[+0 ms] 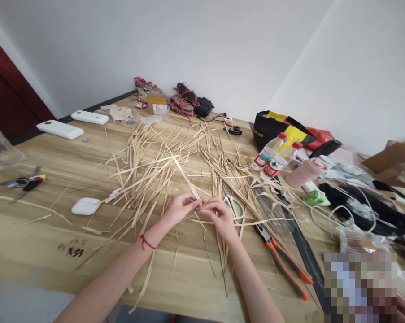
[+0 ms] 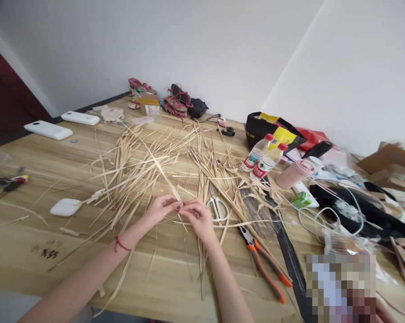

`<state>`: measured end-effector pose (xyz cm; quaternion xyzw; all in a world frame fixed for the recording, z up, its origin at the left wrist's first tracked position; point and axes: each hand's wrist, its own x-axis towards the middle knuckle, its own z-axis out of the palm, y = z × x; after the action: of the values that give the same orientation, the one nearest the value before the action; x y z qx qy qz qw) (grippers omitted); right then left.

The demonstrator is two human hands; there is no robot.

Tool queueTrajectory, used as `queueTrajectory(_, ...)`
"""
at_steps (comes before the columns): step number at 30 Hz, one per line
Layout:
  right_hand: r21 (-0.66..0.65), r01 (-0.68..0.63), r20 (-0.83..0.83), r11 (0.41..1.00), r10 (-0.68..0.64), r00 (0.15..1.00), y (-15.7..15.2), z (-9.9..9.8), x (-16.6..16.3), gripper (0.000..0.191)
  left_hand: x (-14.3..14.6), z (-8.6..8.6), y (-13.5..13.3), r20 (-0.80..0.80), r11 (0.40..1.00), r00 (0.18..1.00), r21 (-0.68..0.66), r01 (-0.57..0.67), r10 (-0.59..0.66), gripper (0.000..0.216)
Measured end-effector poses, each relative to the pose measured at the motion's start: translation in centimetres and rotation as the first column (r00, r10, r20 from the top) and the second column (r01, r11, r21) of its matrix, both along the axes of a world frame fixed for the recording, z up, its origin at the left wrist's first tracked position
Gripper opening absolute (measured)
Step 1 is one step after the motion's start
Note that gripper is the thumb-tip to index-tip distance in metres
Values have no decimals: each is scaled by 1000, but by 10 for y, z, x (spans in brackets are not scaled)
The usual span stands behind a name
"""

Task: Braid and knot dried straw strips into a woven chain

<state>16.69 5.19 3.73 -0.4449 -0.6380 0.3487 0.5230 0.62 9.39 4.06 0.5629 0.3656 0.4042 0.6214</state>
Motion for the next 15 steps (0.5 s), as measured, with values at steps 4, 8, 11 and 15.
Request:
queueTrajectory(4, -18, 26, -79, 1000, -27, 997, 3, -3, 3, 10, 0, -2, 0, 7, 1000, 1000, -26, 2, -2, 26)
queueTrajectory(8, -14, 12, -127, 1000, -13, 992, 4, -4, 3, 7, 0, -3, 0, 10, 1000, 1000, -24, 15, -14, 26)
queueTrajectory(11, -8, 16, -163, 1000, -17, 987, 3, -4, 0, 8, 0, -2, 0, 18, 999, 999, -14, 28, -28, 25)
queueTrajectory(15, -4, 24, -103, 1000, -24, 994, 2, -1, 1, 12, 0, -3, 0, 20, 999, 999, -19, 30, -29, 23)
